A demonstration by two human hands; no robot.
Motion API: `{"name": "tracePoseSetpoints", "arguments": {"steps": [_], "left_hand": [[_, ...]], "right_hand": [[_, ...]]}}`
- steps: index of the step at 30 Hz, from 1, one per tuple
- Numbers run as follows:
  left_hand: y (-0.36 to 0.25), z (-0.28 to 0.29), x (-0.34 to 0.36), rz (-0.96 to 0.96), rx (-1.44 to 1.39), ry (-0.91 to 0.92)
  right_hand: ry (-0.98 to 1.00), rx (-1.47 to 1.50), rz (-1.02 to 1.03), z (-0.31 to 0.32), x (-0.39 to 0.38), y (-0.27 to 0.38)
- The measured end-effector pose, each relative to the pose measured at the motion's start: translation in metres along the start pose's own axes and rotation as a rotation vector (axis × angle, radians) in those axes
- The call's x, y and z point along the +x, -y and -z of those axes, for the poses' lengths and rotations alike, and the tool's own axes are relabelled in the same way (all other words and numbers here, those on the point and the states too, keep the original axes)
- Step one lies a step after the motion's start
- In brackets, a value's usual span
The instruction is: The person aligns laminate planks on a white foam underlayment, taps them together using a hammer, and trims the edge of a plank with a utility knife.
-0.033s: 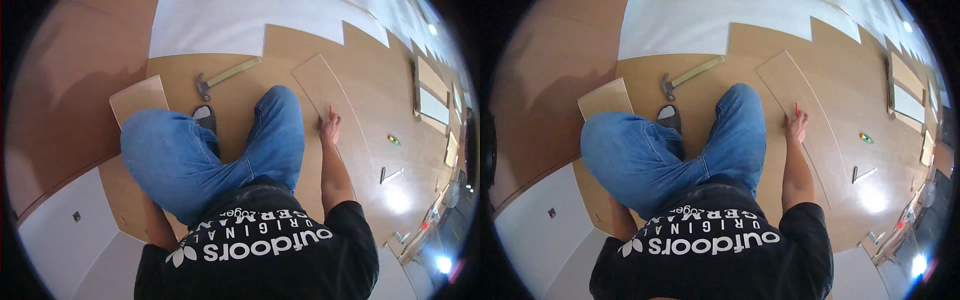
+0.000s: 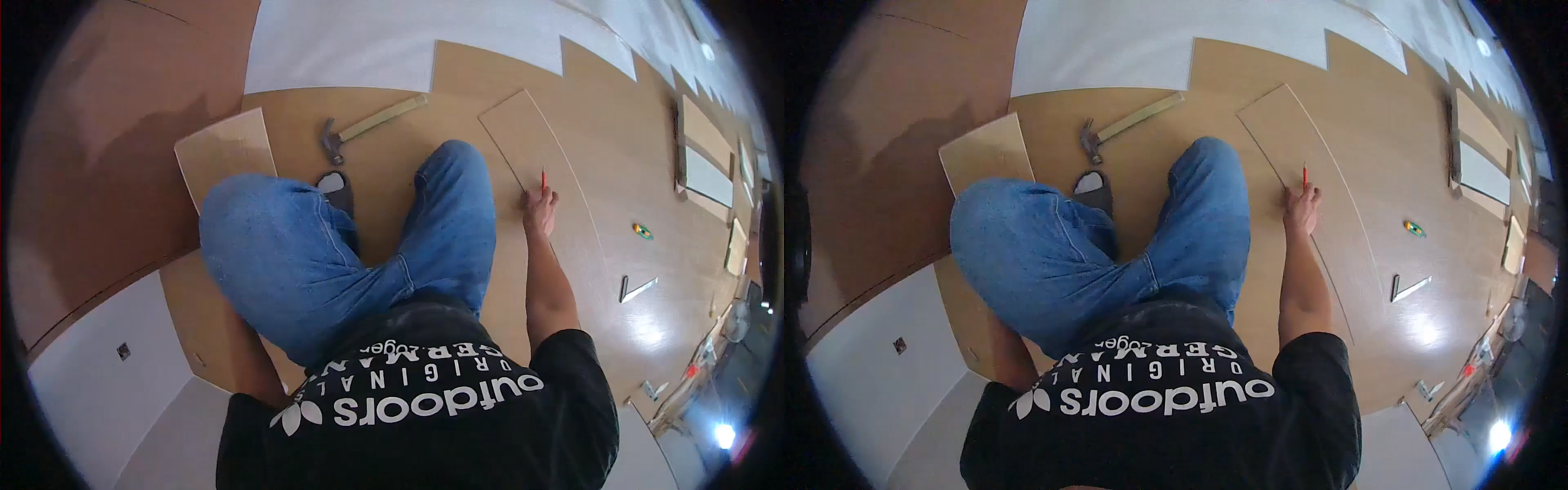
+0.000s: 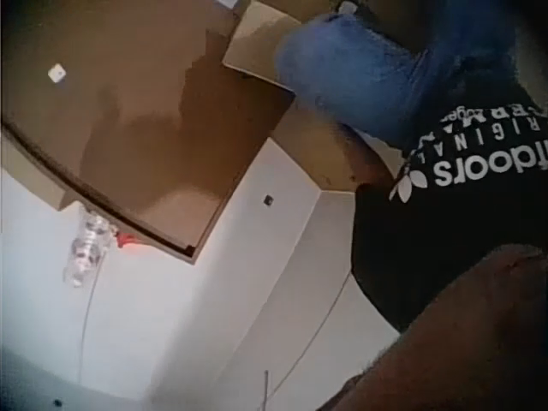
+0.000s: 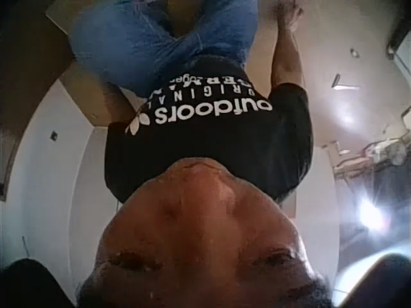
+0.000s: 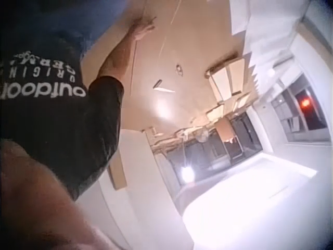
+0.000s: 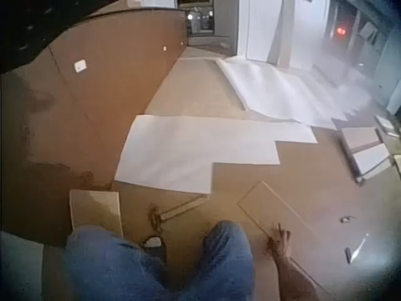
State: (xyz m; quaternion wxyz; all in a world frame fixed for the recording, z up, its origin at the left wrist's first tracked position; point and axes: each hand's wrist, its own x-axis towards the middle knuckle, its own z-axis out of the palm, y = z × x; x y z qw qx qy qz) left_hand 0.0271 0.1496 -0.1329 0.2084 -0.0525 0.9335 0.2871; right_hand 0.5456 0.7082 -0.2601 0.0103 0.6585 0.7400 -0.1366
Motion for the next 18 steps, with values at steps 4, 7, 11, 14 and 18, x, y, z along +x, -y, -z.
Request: {"name": "tracePoseSetpoints", "arguments": {"steps": [4, 7, 11, 14, 18], "left_hand": [[-0.116, 0.008, 0.047, -0.247, -0.15, -0.107], [-0.223, -0.008, 0.062, -0.599, -0.174, -0.092], [-0.369, -0.075, 0.055, -1.096, -0.24, 0.117], [-0.426, -0.112, 0.013, -0.994, 0.073, 0.442], [-0.456, -0.17, 0.007, -1.008, 0.087, 0.498]], "right_hand": [[0.181, 0.081, 0.217, 0.003, 0.0, -0.013], [0.068, -0.029, 0.191, -0.009, -0.037, -0.01], [-0.037, 0.508, 0.215, 0.008, -0.029, 0.051], [0.211, 0.836, 0.277, 0.091, -0.072, 0.193], [0.247, 0.258, 0.734, 0.057, -0.032, 0.292]]}}
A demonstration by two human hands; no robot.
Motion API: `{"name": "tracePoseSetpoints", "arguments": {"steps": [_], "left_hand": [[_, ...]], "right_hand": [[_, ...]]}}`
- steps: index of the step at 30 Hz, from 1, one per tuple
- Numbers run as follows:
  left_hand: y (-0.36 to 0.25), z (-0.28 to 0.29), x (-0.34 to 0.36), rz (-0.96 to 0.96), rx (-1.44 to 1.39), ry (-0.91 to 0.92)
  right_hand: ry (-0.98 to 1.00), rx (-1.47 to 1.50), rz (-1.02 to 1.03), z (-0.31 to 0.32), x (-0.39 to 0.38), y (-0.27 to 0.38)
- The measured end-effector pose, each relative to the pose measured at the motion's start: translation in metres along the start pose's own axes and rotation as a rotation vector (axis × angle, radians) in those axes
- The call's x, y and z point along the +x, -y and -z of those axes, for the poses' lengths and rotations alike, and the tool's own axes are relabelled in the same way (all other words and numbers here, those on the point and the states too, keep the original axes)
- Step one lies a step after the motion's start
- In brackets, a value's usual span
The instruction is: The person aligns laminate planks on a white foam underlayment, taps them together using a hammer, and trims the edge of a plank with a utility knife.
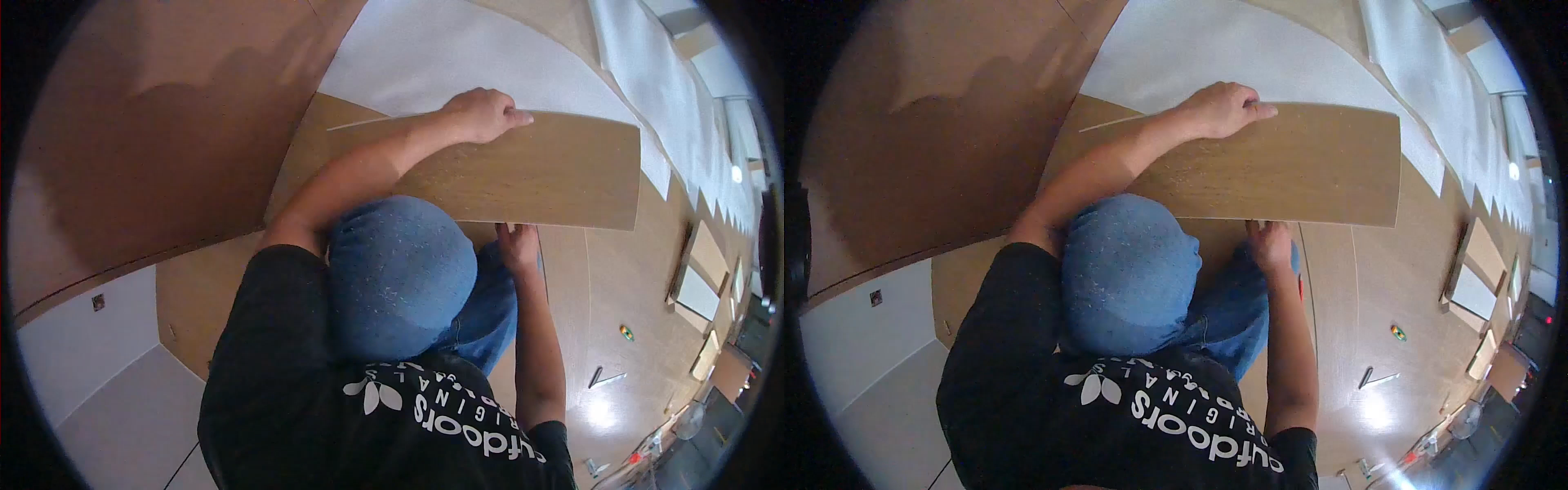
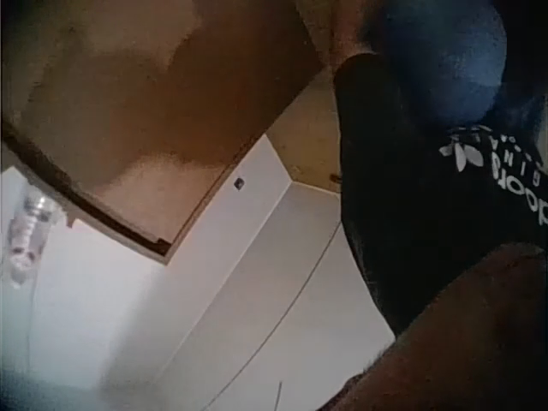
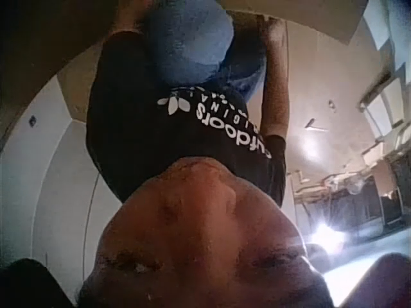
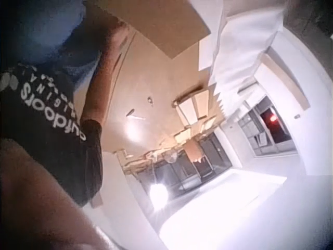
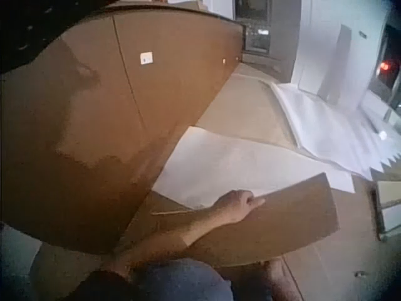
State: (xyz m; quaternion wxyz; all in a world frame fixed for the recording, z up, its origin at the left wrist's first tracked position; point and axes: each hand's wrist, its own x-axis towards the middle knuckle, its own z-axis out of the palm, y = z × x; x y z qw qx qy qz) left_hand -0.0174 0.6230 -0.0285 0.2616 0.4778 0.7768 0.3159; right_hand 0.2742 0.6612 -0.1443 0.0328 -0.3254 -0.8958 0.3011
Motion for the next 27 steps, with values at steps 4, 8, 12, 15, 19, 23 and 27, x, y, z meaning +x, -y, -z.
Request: {"name": "tracePoseSetpoints", "arguments": {"steps": [4, 8, 12, 15, 19, 23, 27], "left_hand": [[0.023, -0.012, 0.021, 0.016, -0.036, 0.031], [0.082, 0.008, 0.033, 0.149, -0.114, 0.056], [0.157, 0.006, 0.026, 0.258, -0.291, -0.07], [0.209, 0.021, 0.019, 0.386, -0.385, -0.163], [0.233, 0.039, 0.015, 0.447, -0.23, -0.247], [0.24, 0.042, 0.055, 0.353, -0.165, -0.131], [0.23, -0.004, 0.097, 0.282, -0.162, 0.109]], "right_hand": [[-0.043, -0.127, 0.308, -0.081, 0.076, -0.028], [-0.136, -0.267, 0.475, -0.133, 0.138, -0.004], [0.158, -0.513, 0.451, -0.157, 0.175, -0.012], [0.254, -0.505, 0.454, -0.151, 0.19, -0.003], [0.192, -0.265, 0.281, -0.087, 0.162, -0.005], [-0.067, -0.247, -0.158, -0.035, 0.129, -0.079], [-0.307, -0.448, -0.43, 0.001, 0.085, -0.181]]}}
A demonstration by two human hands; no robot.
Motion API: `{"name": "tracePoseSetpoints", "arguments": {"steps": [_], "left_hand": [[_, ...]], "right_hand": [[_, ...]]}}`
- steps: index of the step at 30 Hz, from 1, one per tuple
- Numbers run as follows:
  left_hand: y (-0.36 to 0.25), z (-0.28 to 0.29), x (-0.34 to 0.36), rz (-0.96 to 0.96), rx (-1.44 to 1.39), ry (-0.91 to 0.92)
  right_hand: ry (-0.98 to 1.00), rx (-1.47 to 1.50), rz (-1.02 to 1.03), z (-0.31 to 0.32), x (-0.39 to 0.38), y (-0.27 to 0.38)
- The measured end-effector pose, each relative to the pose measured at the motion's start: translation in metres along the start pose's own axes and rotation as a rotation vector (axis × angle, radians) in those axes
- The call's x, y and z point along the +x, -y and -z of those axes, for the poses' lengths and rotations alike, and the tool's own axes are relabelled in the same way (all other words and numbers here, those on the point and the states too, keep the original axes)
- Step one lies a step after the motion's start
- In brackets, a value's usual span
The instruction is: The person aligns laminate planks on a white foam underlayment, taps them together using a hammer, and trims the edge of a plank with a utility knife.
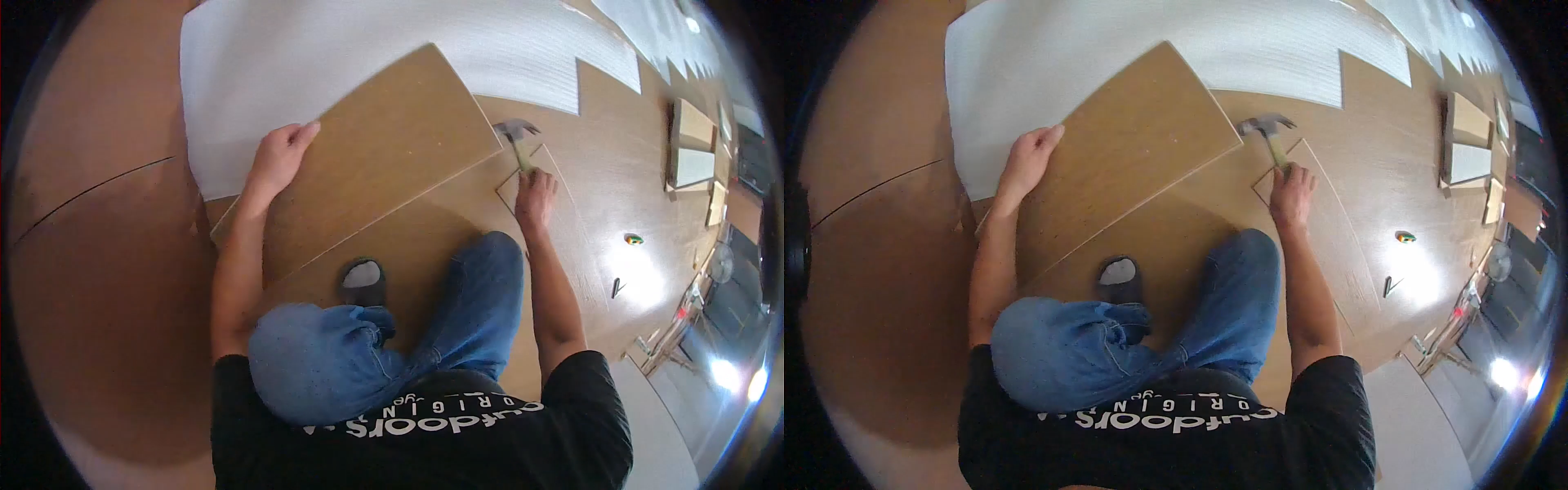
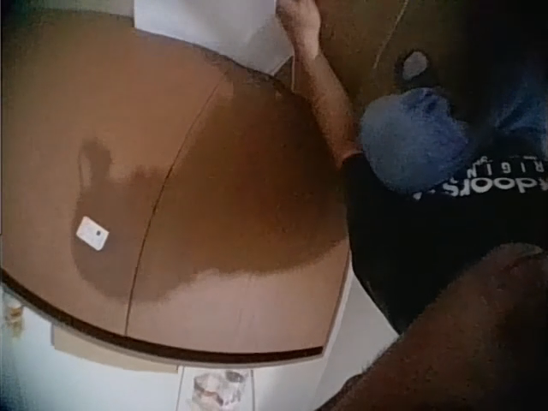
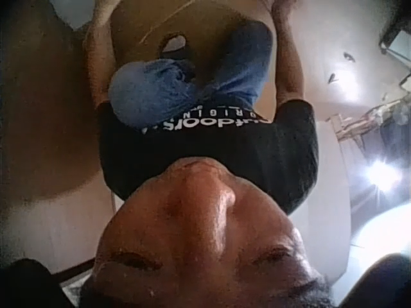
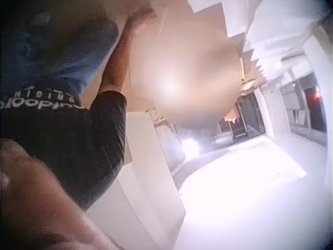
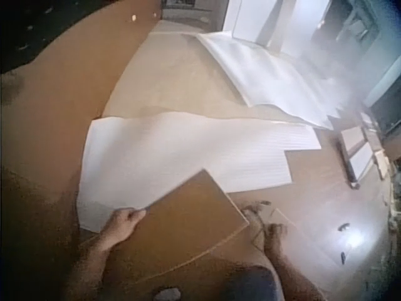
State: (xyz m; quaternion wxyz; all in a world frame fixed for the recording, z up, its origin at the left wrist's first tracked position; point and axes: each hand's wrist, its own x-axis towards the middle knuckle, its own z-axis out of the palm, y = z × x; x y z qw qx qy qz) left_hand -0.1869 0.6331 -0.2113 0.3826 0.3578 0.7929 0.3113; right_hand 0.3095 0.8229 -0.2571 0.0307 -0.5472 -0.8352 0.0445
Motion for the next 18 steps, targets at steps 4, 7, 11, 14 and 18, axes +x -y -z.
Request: {"name": "tracePoseSetpoints", "arguments": {"steps": [4, 7, 11, 14, 18], "left_hand": [[-0.018, -0.031, 0.024, 0.014, 0.204, 0.173], [-0.014, -0.036, 0.033, 0.007, 0.328, 0.194], [-0.023, -0.033, 0.039, 0.042, 0.368, 0.27], [-0.055, -0.029, 0.048, 0.012, 0.471, 0.342], [-0.077, -0.031, 0.063, -0.177, 0.554, 0.348]], "right_hand": [[-0.035, -0.05, -0.165, -0.007, -0.01, -0.038], [-0.003, -0.054, -0.26, -0.027, -0.009, -0.041], [-0.086, 0.101, -0.368, -0.039, 0.005, -0.027], [0.257, 1.217, -0.689, -0.003, 0.018, 0.042], [0.565, 1.16, -0.433, 0.017, 0.014, 0.082]]}}
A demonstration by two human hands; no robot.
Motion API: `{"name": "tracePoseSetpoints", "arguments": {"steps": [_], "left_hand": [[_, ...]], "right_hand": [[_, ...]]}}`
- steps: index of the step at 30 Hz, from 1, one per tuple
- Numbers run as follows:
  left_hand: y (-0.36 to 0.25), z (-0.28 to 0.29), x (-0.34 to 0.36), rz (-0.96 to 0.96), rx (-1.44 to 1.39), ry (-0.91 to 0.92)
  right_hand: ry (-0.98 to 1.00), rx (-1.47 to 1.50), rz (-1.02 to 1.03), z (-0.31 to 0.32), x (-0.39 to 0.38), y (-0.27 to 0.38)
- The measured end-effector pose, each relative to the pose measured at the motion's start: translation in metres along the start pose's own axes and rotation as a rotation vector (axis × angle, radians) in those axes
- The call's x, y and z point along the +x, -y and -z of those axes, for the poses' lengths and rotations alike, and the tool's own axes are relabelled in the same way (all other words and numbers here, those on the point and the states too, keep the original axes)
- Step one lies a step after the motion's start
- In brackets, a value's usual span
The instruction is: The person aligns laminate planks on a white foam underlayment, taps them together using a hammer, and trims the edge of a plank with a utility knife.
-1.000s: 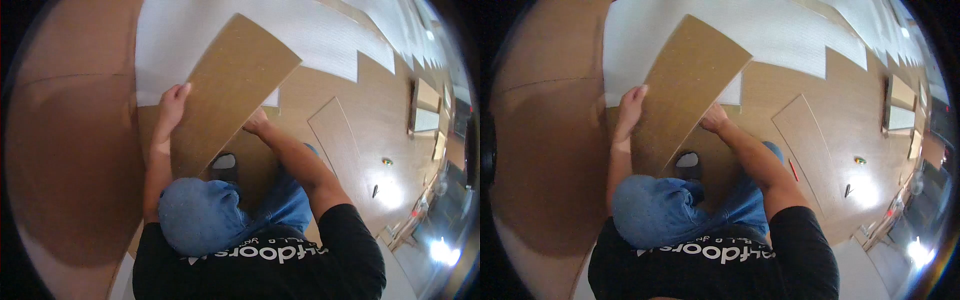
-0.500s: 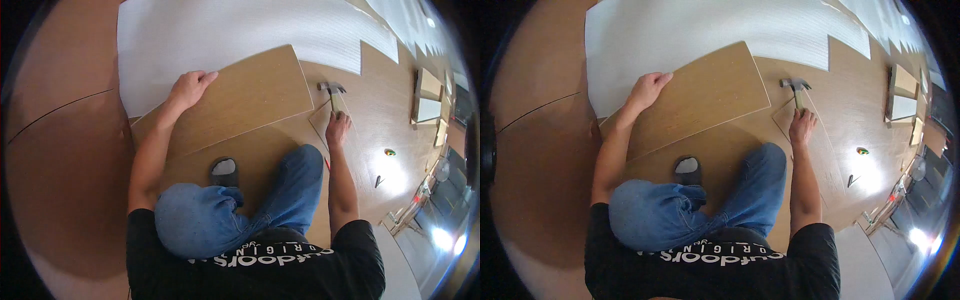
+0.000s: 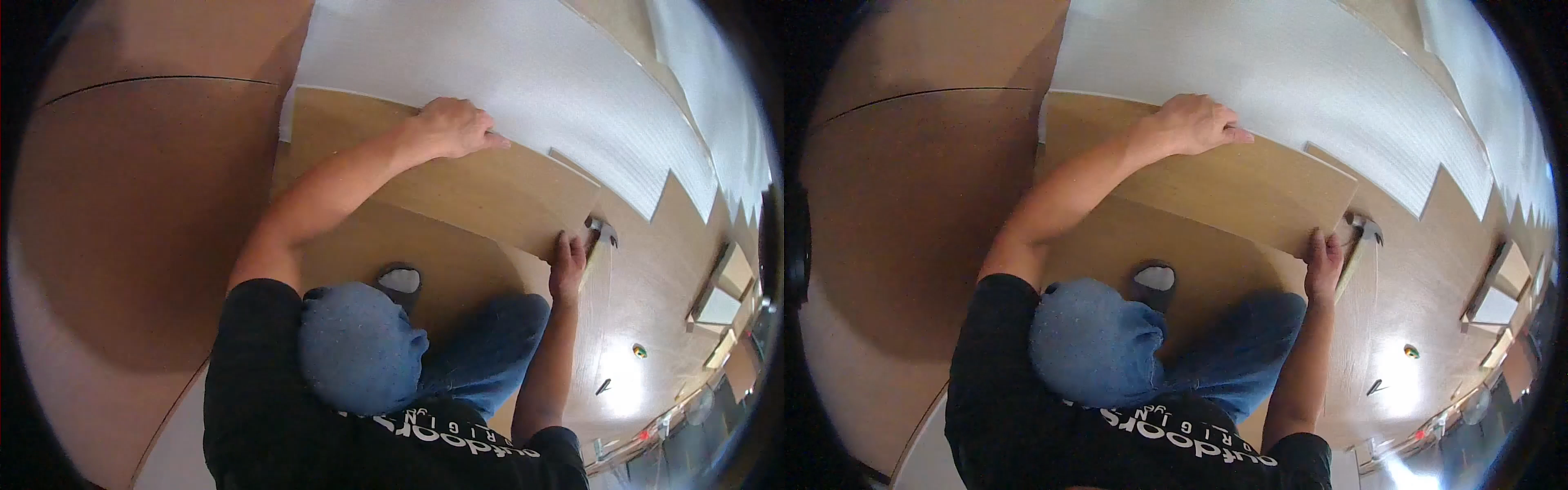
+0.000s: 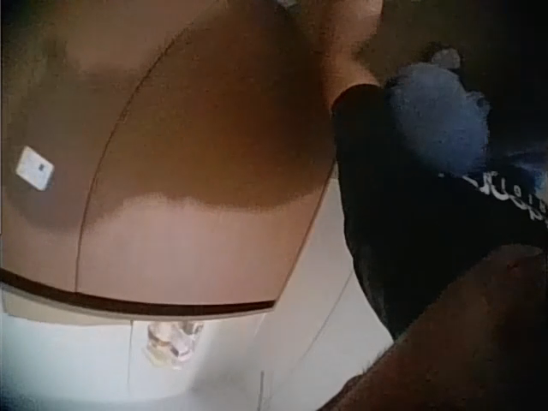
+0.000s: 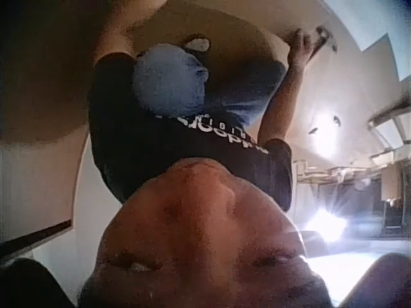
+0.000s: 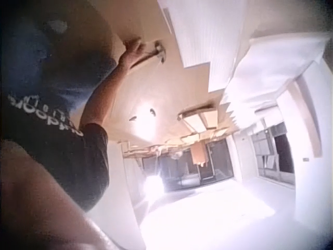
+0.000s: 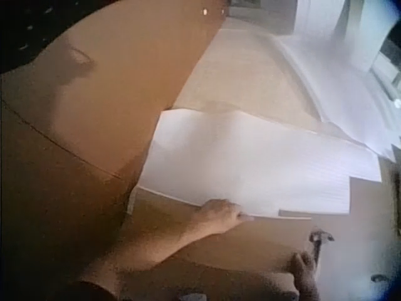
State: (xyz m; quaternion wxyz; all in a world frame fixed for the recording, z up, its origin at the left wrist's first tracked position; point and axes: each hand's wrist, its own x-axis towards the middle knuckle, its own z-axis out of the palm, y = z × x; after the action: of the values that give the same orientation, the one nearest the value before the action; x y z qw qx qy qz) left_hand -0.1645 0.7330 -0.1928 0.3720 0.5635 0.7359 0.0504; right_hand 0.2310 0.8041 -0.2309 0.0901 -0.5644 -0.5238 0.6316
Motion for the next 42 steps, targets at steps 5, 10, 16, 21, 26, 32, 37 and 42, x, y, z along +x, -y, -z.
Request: {"name": "tracePoseSetpoints", "arguments": {"steps": [5, 10, 16, 21, 26, 32, 37, 42], "left_hand": [[0.05, 0.023, -0.01, 0.124, 0.014, -0.002], [0.092, -0.008, -0.011, 0.169, 0.092, -0.302], [0.109, 0.002, 0.015, 0.289, 0.31, -0.201], [0.132, -0.007, 0.023, 0.266, 0.317, -0.24], [0.15, -0.009, 0.022, 0.314, 0.347, -0.285], [0.147, -0.011, 0.018, 0.306, 0.178, -0.317], [0.133, -0.006, 0.035, 0.274, 0.23, -0.238], [0.147, -0.011, 0.029, 0.25, 0.278, -0.302]], "right_hand": [[-0.149, -0.205, 0.145, -0.007, 0.011, -0.002], [-0.261, 0.055, -0.079, -0.036, 0.034, -0.013], [-0.376, -0.53, 0.205, -0.058, 0.034, -0.028], [-0.301, -0.375, 0.096, -0.061, 0.024, -0.029], [0.044, -0.217, -0.327, -0.066, 0.018, -0.032], [0.208, 0.602, -0.515, -0.09, 0.023, -0.033], [0.201, 0.742, -0.534, -0.083, 0.02, -0.054], [0.22, 0.91, -0.613, -0.088, 0.023, -0.051]]}}
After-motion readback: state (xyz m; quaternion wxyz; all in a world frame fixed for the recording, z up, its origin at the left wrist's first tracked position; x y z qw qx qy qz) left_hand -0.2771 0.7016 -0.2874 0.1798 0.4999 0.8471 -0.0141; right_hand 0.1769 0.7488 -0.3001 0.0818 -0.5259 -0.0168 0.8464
